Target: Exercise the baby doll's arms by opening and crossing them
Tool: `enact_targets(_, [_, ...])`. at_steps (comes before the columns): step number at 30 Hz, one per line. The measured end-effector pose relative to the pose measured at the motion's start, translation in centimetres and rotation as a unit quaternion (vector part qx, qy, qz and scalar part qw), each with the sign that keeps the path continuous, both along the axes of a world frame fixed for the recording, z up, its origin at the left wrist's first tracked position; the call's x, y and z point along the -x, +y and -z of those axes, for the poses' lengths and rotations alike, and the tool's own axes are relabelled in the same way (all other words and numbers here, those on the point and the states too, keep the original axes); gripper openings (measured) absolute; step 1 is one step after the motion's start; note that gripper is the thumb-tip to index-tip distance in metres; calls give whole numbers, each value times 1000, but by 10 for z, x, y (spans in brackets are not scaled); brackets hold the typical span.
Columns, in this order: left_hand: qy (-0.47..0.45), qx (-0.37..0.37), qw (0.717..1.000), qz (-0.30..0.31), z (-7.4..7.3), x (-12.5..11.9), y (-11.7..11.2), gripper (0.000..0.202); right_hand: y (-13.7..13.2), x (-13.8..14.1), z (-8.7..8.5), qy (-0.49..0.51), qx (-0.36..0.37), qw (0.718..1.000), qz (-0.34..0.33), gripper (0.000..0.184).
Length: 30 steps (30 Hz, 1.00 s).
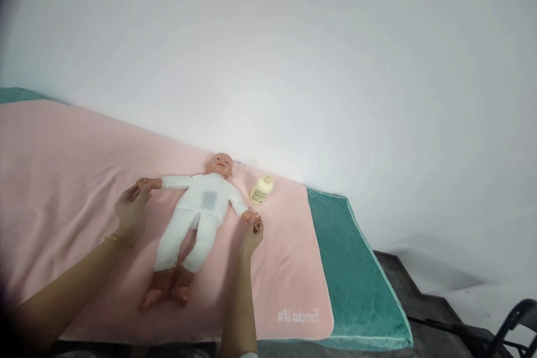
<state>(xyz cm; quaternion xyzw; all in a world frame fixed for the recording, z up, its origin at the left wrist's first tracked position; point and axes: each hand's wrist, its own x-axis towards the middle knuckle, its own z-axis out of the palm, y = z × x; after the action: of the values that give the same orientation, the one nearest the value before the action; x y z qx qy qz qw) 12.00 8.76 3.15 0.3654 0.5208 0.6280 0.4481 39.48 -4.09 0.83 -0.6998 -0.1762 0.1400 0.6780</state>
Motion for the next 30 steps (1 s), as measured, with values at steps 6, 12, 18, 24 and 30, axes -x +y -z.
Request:
enact_targets(6, [192, -182, 955, 136, 4, -29, -8, 43, 16, 35, -21, -115, -32, 993, -24, 49])
enact_targets(12, [345, -311, 829, 310, 8, -45, -6, 30, 29, 68, -15, -419, -22, 893, -166, 34])
enact_targets(18, [411, -314, 795, 318, 8, -51, -3, 47, 41, 77, -4, -489, -11, 848, -204, 37])
enact_targets(24, [417, -311, 792, 320, 12, -55, -4, 50, 40, 80, -1, -518, 14, 830, -207, 44])
enact_targets(30, [382, -267, 837, 285, 9, -51, -12, 42, 34, 80, -11, -471, 18, 857, -209, 39])
